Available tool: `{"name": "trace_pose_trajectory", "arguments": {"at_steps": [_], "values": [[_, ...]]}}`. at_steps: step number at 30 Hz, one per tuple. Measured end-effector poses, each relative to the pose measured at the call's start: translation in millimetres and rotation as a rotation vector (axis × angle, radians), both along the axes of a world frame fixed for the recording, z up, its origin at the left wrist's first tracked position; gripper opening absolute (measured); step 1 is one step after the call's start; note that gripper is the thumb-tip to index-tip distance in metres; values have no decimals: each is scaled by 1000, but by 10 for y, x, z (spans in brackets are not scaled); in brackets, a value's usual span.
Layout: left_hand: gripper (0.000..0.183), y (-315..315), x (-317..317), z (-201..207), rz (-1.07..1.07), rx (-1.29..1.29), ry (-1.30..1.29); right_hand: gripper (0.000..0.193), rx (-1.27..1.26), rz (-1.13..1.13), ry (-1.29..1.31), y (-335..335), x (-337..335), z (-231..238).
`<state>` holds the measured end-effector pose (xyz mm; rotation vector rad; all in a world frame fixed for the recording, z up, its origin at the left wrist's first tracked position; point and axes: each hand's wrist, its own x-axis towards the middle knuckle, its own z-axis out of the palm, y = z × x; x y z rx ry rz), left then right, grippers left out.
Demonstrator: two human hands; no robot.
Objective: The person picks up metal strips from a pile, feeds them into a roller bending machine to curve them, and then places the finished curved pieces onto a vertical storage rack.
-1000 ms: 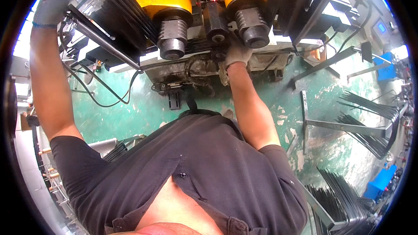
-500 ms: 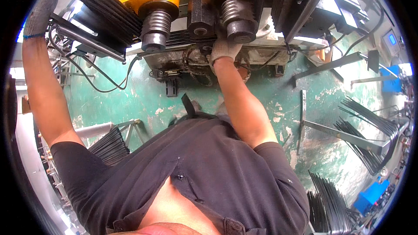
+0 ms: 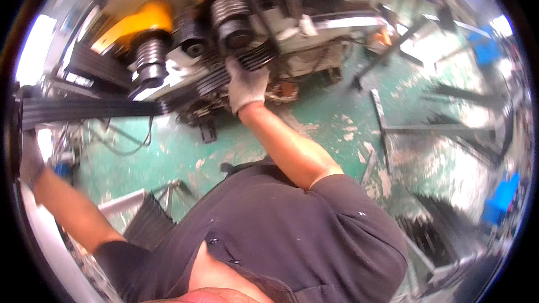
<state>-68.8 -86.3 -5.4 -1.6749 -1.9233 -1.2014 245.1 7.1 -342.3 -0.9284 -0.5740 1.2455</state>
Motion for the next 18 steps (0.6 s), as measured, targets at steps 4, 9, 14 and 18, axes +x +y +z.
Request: {"name": "trace_pose_trajectory", "arguments": {"at_steps": [4,9,14,18], "values": [[41,-535,656,-595,-135,-73,-321,7,-40,-56,24,-355,915,-240],[33,-690,1721,-1770,-508,-108,-878,7,-64,-325,-209,-875,2481,-282],[38,-782,2892,-2831,-871,-428,-1365,21,-56,-699,-387,-1281,4326,50],[49,-890,4134,-3360,-932,-689,-1916,17,-104,-791,-604,-1445,5703,505]]}}
